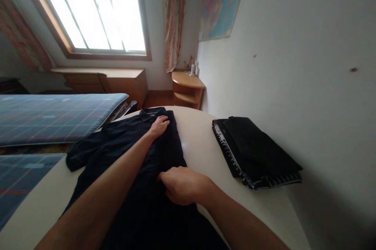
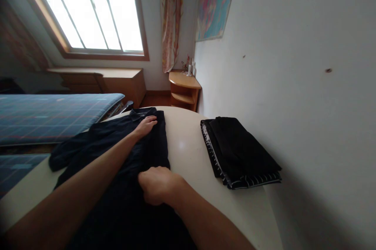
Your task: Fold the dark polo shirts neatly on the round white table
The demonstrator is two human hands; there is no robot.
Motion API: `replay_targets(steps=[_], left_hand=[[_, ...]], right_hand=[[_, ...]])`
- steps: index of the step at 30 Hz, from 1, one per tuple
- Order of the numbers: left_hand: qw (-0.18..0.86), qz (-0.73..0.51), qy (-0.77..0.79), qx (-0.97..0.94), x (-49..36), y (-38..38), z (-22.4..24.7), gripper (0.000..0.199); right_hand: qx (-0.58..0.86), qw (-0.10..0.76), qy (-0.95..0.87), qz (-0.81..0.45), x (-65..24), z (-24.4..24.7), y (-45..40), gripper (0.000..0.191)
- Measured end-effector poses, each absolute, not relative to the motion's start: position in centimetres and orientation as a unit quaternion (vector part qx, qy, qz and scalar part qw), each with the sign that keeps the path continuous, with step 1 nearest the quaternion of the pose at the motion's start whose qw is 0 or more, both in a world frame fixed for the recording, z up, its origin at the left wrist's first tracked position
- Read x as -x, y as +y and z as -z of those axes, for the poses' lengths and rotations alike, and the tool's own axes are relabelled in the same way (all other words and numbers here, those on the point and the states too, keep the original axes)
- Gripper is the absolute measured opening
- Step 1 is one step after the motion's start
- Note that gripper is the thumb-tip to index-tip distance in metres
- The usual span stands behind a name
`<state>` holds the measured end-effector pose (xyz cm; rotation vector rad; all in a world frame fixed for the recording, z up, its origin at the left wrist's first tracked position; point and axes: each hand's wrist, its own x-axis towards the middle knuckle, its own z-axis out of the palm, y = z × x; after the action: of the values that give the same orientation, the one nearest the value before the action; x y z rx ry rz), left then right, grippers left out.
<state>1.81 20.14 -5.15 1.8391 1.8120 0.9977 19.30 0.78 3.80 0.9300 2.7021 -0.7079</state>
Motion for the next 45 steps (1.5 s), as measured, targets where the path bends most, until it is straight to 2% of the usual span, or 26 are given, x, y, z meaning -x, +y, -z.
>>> replay_targets(steps=[11,13,15,19,25,35,40,45], left_hand=[[0.216,-0.348,0.594,-0.693,1.1,20.7,3.9,0.065],[0.225,-0.347,0.597,-0.687,1.3,20.6,4.4,0.068],[0.229,-0.346,0.601,-0.683,1.4,20.2,5.0,0.066],[0.22,-0.34,0.607,-0.684,1.5,19.0,5.9,0.057],[0.189,-0.328,0.605,-0.701,1.5,17.4,5.8,0.055],[0.104,-0.283,0.603,-0.738,0.7,15.1,4.2,0.031],[0.093,-0.232,0.608,-0.754,0.8,11.3,4.6,0.042],[0.069,-0.169,0.582,-0.793,1.8,8.2,6.6,0.056]], right_hand=[[-0.318,-0.109,0.897,0.287,-17.9,-4.4,-0.8,0.021],[-0.321,-0.095,0.897,0.289,-17.7,-4.0,-0.8,0.023],[-0.315,-0.044,0.902,0.292,-17.6,-3.5,-0.8,0.028],[-0.281,0.046,0.912,0.296,-17.7,-2.9,-0.9,0.048],[-0.274,0.066,0.919,0.274,-17.5,-3.0,-1.1,0.063],[-0.277,0.102,0.918,0.263,-17.3,-2.8,-1.1,0.07],[-0.275,0.108,0.918,0.266,-17.3,-2.3,-0.9,0.097],[-0.275,0.111,0.918,0.264,-17.2,-2.3,-0.9,0.1]])
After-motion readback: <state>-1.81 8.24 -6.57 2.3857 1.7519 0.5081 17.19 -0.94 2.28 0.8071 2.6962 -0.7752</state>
